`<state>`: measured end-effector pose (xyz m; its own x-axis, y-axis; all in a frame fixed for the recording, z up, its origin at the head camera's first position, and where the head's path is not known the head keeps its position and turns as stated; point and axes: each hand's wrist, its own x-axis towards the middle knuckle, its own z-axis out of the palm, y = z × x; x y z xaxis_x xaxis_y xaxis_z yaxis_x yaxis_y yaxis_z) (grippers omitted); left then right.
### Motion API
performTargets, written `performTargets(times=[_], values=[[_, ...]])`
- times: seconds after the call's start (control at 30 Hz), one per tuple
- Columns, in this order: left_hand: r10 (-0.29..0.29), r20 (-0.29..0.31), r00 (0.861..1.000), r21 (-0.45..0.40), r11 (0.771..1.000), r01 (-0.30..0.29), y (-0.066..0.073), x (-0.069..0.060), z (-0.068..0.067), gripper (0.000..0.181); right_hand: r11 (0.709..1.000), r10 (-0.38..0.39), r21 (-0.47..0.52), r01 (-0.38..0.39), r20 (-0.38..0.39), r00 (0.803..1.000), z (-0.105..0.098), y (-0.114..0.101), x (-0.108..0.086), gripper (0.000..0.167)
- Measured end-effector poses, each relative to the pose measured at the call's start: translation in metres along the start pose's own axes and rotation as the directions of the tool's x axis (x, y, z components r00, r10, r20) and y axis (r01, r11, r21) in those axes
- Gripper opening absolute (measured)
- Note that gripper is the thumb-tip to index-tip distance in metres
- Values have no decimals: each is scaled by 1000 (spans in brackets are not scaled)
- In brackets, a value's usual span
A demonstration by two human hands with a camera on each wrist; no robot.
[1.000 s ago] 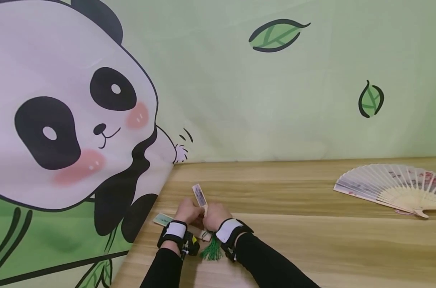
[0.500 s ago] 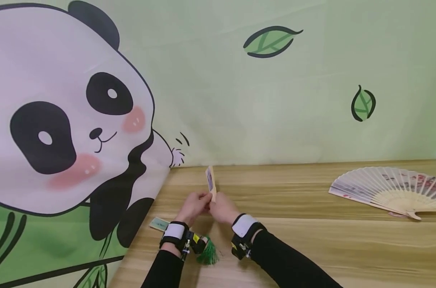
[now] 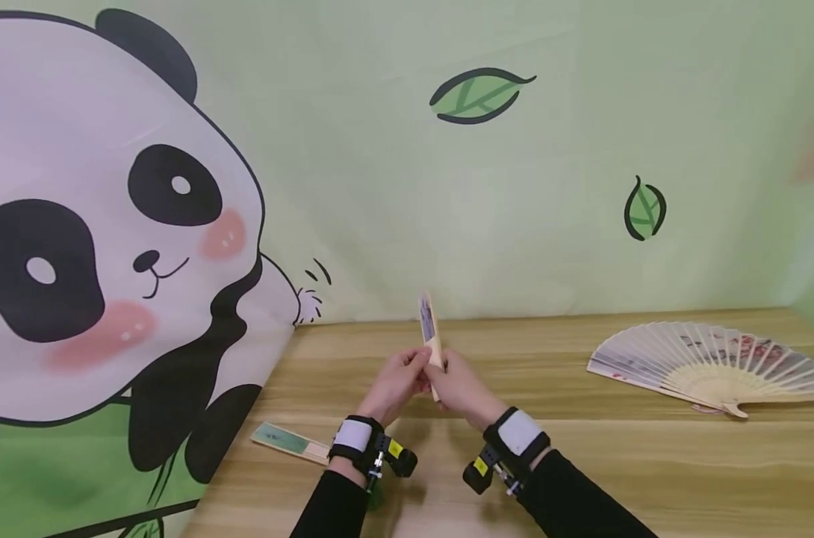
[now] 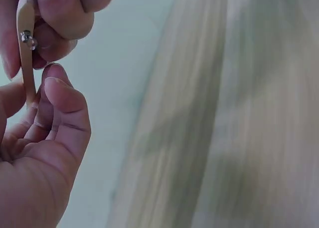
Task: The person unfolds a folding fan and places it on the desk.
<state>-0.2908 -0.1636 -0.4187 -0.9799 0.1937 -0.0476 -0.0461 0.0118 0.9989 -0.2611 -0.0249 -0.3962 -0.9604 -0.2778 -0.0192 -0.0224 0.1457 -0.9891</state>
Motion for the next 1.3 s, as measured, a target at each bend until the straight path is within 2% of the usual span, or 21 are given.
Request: performTargets(times=[0.13,0.23,0.3,0.43,0.5,0.63,0.77,0.87,0.97,1.13,1.3], values=[[42,47,998,-28,999,-41,3,6,28,39,999,-18,32,20,-60,998,-24,1,-11,21],[86,59,995,-33,996,-84,9,11,47,39,998,-30,53,35,-89,996,-40,-1,-18,23],[92,68,993,-30,995,-90,13,13,58,38,997,-24,65,30,-94,995,-52,-2,-23,25],[94,102,990,-20,996,-92,19,19,78,34,996,-24,84,31,-80,997,-75,-4,-34,29],[110,113,987,-18,994,-108,22,21,86,31,995,-29,92,35,-66,997,-85,-5,-39,31],[151,110,982,-15,989,-150,26,23,101,31,996,-32,74,39,-85,996,-99,-8,-42,29],[162,71,984,-37,987,-159,27,23,107,31,999,-35,37,39,-101,994,-103,-13,-42,28],[180,49,982,-60,982,-177,29,22,107,31,998,-61,6,61,-82,995,-106,-16,-40,30],[178,70,981,-76,982,-173,29,19,107,31,998,-61,-7,61,-65,996,-112,-17,-40,33],[147,121,982,-51,989,-141,28,11,109,29,999,-26,-36,23,-93,995,-129,-15,-46,38],[159,133,978,-15,987,-159,29,6,110,30,998,-30,-60,25,-93,995,-133,-14,-47,35]])
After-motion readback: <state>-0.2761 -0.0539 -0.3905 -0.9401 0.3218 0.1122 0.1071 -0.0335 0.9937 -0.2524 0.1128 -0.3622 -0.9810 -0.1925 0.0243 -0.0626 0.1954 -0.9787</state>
